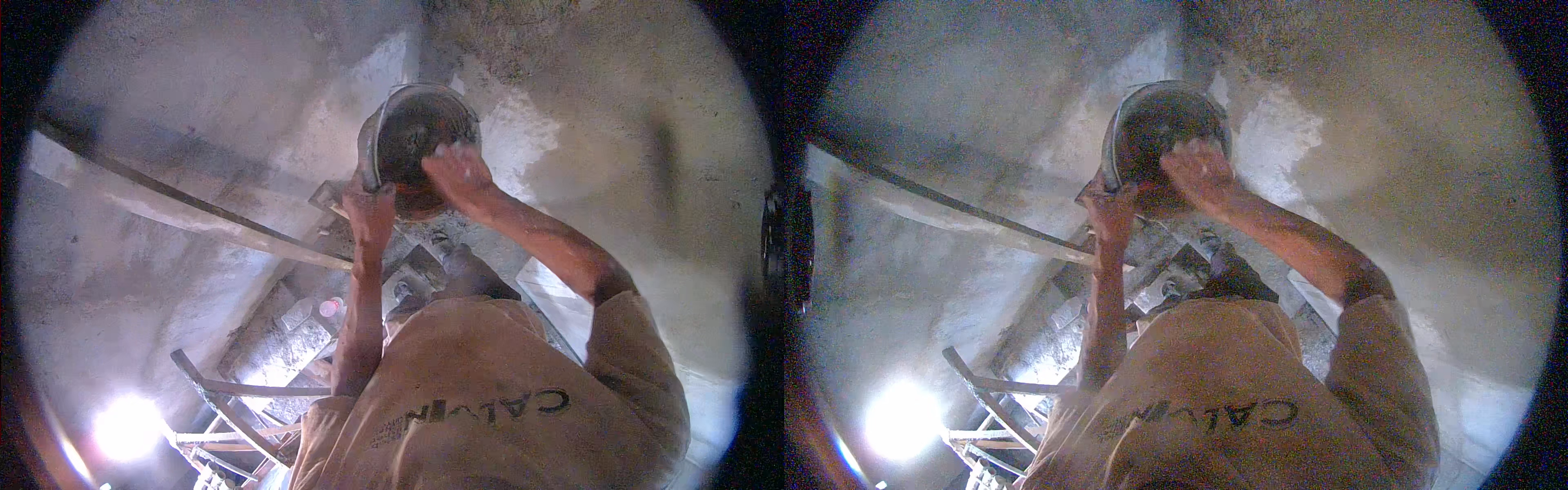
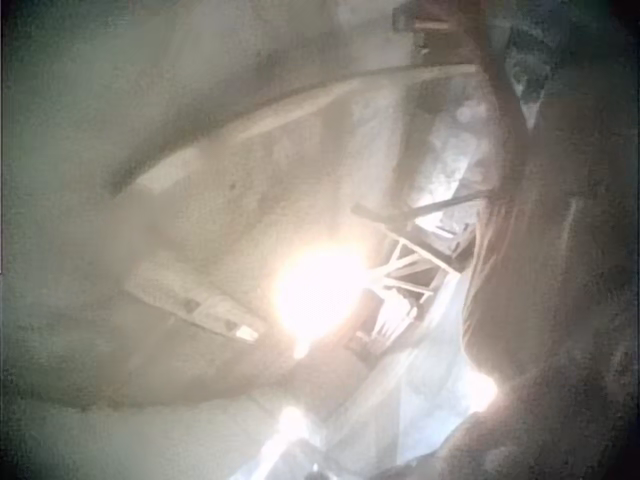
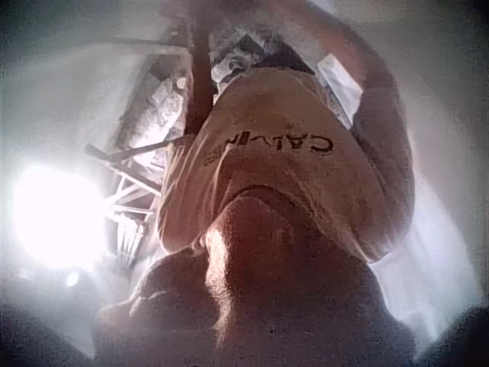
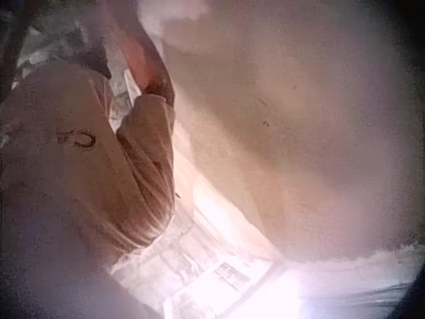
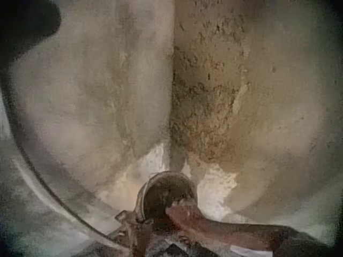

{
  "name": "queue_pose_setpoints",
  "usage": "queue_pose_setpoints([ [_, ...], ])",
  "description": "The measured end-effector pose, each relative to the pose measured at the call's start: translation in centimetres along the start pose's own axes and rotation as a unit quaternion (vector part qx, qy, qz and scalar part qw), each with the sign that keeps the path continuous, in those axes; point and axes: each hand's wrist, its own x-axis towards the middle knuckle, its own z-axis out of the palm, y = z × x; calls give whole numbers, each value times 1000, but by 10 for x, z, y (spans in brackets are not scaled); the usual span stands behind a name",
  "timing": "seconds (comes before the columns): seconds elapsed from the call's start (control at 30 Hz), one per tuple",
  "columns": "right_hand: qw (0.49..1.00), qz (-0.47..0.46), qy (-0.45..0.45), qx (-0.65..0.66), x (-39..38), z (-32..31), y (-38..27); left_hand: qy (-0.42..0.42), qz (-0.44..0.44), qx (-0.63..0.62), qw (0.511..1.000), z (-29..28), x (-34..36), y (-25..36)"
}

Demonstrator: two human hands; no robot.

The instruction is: Apply plaster to a corner and smooth it using a straight-edge tool and trowel.

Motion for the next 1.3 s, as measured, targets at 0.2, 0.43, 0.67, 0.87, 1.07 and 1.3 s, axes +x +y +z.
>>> queue_pose_setpoints([
  [0.2,982,156,-108,4,-5,0,-3,64,8,-21,998,8,-4,-14],
  [0.43,978,185,51,88,-23,51,15,38,15,-5,999,24,-7,14],
  [0.67,947,184,-253,72,-4,-16,1,78,-55,57,994,20,-17,-2],
  [0.87,985,19,-39,-167,-42,31,-15,67,3,49,996,17,-14,-19],
  [1.07,993,105,33,-40,5,-17,8,32,-25,-9,999,23,-15,-24],
  [1.3,936,82,-340,-42,41,-55,24,44,-34,21,998,9,-22,-4],
])
